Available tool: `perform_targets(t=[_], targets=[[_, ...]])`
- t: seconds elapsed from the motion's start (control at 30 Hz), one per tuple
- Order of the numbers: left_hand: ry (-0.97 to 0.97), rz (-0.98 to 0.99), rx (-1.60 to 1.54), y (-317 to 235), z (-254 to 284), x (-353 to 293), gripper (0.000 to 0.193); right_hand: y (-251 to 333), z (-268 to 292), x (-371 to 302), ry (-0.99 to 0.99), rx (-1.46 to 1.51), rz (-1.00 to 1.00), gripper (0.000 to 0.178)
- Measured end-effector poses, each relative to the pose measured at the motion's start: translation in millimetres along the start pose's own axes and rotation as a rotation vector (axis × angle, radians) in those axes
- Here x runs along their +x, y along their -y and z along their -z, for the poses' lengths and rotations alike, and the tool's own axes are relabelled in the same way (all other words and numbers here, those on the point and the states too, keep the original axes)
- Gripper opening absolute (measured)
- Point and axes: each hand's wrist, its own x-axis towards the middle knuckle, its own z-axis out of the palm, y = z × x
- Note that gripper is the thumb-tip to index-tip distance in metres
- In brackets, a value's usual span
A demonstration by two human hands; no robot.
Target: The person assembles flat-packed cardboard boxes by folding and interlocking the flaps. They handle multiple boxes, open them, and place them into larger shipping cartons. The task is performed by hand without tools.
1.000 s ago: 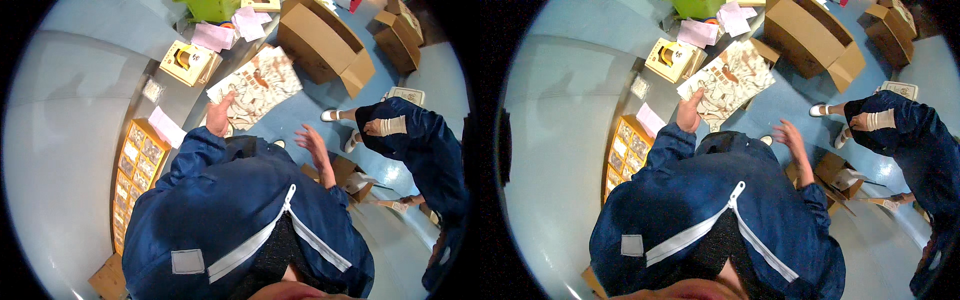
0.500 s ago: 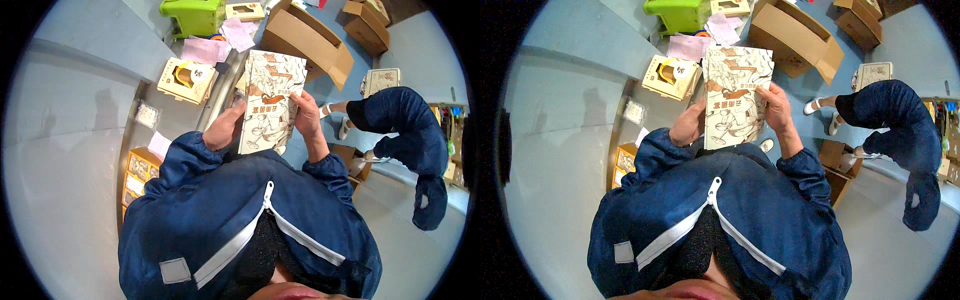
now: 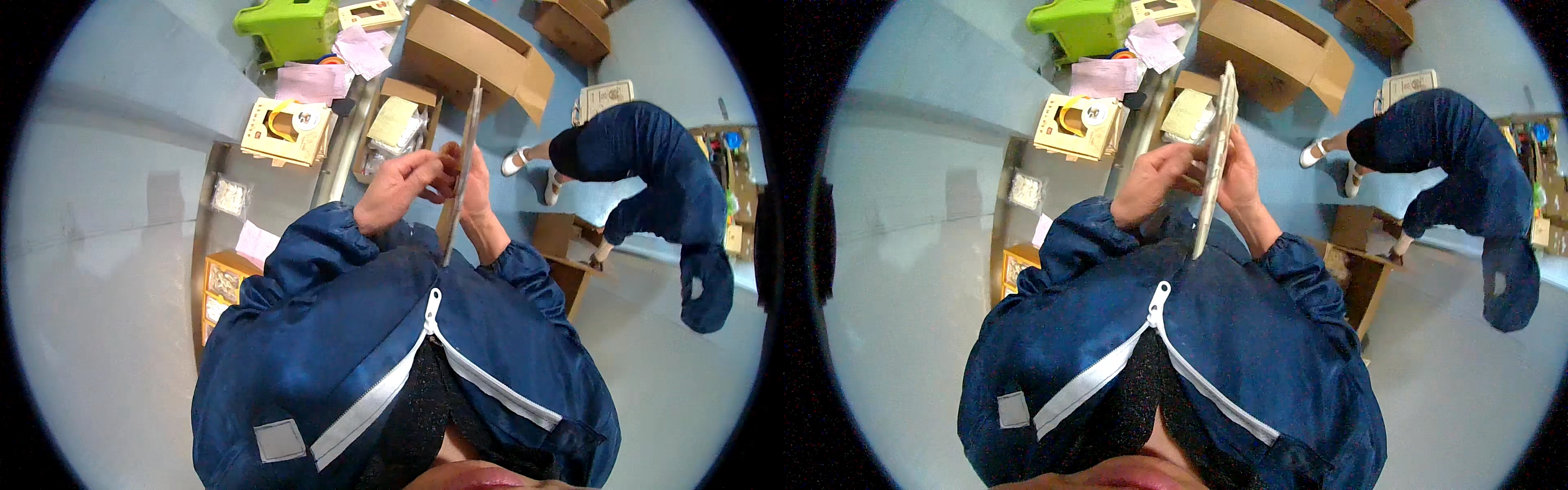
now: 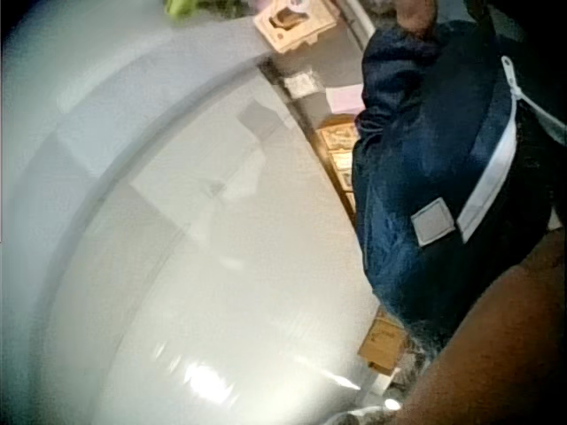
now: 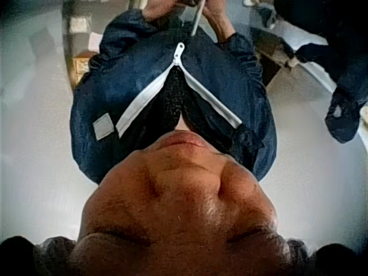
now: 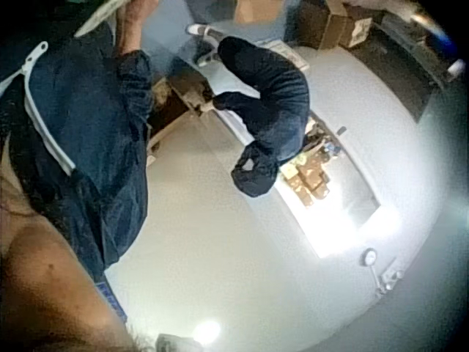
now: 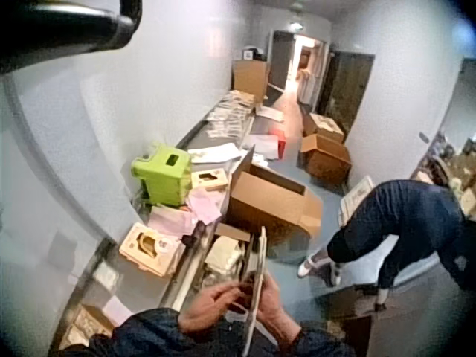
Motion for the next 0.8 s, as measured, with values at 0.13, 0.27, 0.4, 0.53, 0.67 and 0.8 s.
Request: perform_targets(t=[0.13,0.27,0.4,0.53,0.67,0.8], targets=[[-0.034,-0.057,0.031,0.8,-29.1,5.6,0.036,4.6,-2.2,-23.6,-0.250,-0.280,0.049,0.036],[-0.099,-0.077,0.223,-1.1,-61.7,11.0,0.038,9.6,17.5,-34.4,-0.131,-0.125,0.166,0.035],[-0.083,-0.031,0.287,3.8,-81.7,10.1,0.037,14.0,23.7,-49.9,-0.128,-0.083,0.223,0.033],[-0.063,-0.009,0.252,13.3,-93.4,6.2,0.035,14.4,25.3,-65.2,-0.121,-0.042,0.209,0.038],[-0.053,-0.024,0.246,19.7,-103.3,2.3,0.036,14.8,16.5,-78.0,-0.120,0.009,0.212,0.042],[-0.065,-0.016,0.264,21.5,-110.2,-1.1,0.037,17.9,13.6,-87.7,-0.122,0.002,0.173,0.046]])
